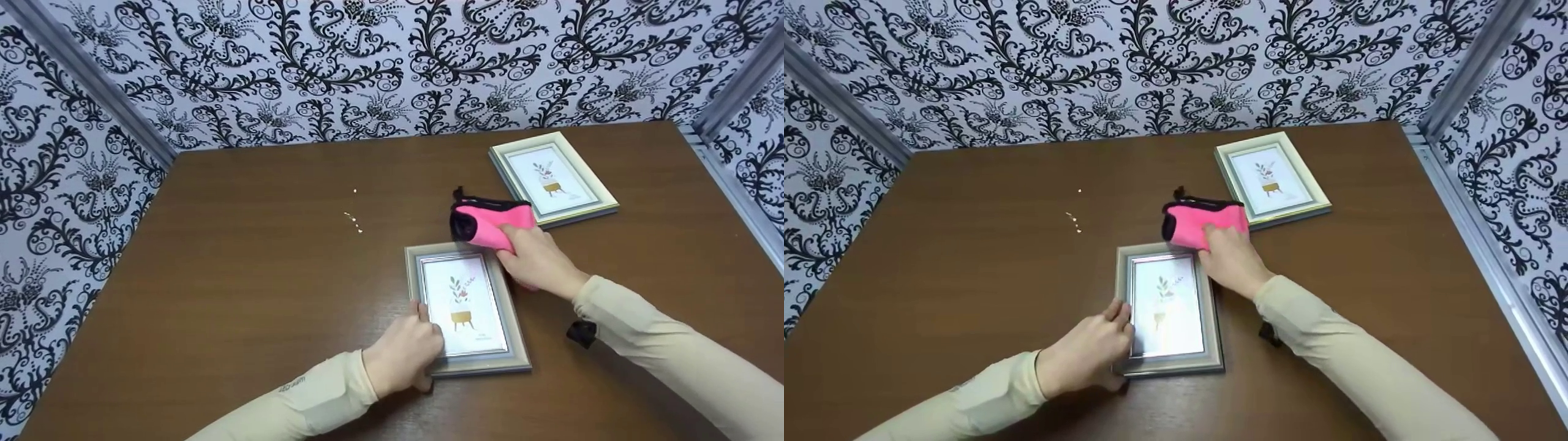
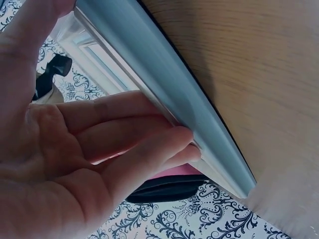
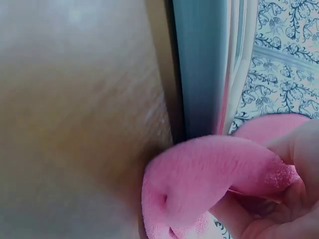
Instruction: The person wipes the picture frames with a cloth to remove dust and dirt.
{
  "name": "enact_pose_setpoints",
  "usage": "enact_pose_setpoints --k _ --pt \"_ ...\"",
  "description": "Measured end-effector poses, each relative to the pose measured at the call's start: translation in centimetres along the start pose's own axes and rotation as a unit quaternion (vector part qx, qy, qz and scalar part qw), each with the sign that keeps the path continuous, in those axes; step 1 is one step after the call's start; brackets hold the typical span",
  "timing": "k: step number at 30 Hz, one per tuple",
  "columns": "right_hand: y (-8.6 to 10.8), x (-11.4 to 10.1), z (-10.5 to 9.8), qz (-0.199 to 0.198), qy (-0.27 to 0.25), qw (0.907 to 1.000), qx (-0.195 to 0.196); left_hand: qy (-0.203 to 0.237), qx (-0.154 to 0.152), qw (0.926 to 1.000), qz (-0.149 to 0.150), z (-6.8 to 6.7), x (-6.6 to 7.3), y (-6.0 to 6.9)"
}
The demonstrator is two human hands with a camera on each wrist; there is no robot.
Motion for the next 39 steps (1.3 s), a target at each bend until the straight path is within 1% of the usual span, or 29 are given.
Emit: enact_pose_setpoints --k 3,6,8,11,13,16,18,20,22,24,28,31,33,35,36,39 --pt "0.9 0.1 0.1 0.019 -0.026 0.9995 0.000 -0.003 0.000 1.0000 -0.001 0.0 0.0 0.0" --pt "2.2 -0.1 0.3 0.029 -0.049 0.9984 -0.005 -0.006 0.004 1.0000 0.000 0.0 0.0 0.0" --pt "3.3 -0.4 0.7 0.029 -0.068 0.9971 -0.017 -0.006 0.006 1.0000 0.000 0.0 0.0 0.1" --pt "5.5 -1.1 1.4 0.020 -0.081 0.9962 -0.027 0.001 0.010 0.9999 0.000 0.0 -0.1 0.2" --pt "7.1 -1.6 1.9 0.015 -0.080 0.9962 -0.030 0.008 0.010 0.9999 0.000 -0.1 -0.1 0.2" --pt "9.2 -2.2 2.4 0.008 -0.055 0.9983 -0.021 0.024 0.009 0.9997 0.001 -0.1 -0.2 0.2" --pt "10.2 -2.4 2.6 0.005 -0.037 0.9993 -0.008 0.027 0.004 0.9996 0.001 -0.1 -0.2 0.2" --pt "10.7 -2.6 2.7 0.001 -0.028 0.9996 0.004 0.021 0.000 0.9998 0.001 -0.1 -0.1 0.1" --pt "10.6 -2.6 2.6 -0.004 -0.024 0.9996 0.012 0.012 -0.001 0.9999 0.001 -0.1 0.0 0.0" --pt "9.9 -2.4 2.5 -0.010 -0.028 0.9994 0.017 0.007 -0.002 1.0000 0.001 -0.2 0.0 0.0" --pt "6.8 -1.5 2.0 -0.014 -0.052 0.9984 0.013 0.011 -0.002 0.9999 -0.003 -0.3 -0.1 0.2" --pt "4.1 -0.4 1.4 -0.003 -0.072 0.9972 0.016 0.025 -0.005 0.9997 -0.005 -0.2 -0.1 0.1" --pt "2.9 0.1 1.0 0.005 -0.078 0.9967 0.022 0.033 -0.006 0.9994 -0.006 -0.2 -0.1 0.1" --pt "2.3 0.3 0.8 0.008 -0.081 0.9964 0.021 0.034 -0.006 0.9994 -0.009 -0.2 0.0 0.0" --pt "2.4 0.3 0.8 0.007 -0.083 0.9963 0.020 0.025 -0.005 0.9996 -0.013 -0.2 0.0 0.1" --pt "3.5 -0.5 1.2 -0.005 -0.076 0.9970 0.014 0.005 0.000 0.9998 -0.020 -0.3 0.0 0.2"
Point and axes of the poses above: each hand's wrist, its own y-axis away from the middle knuckle, its own z-axis out of the palm, x = y × z, the point moved 8 cm from there along -y, towards the middle knuckle, and after that the axes turned 13 degrees about -x, right-handed, at the moved point
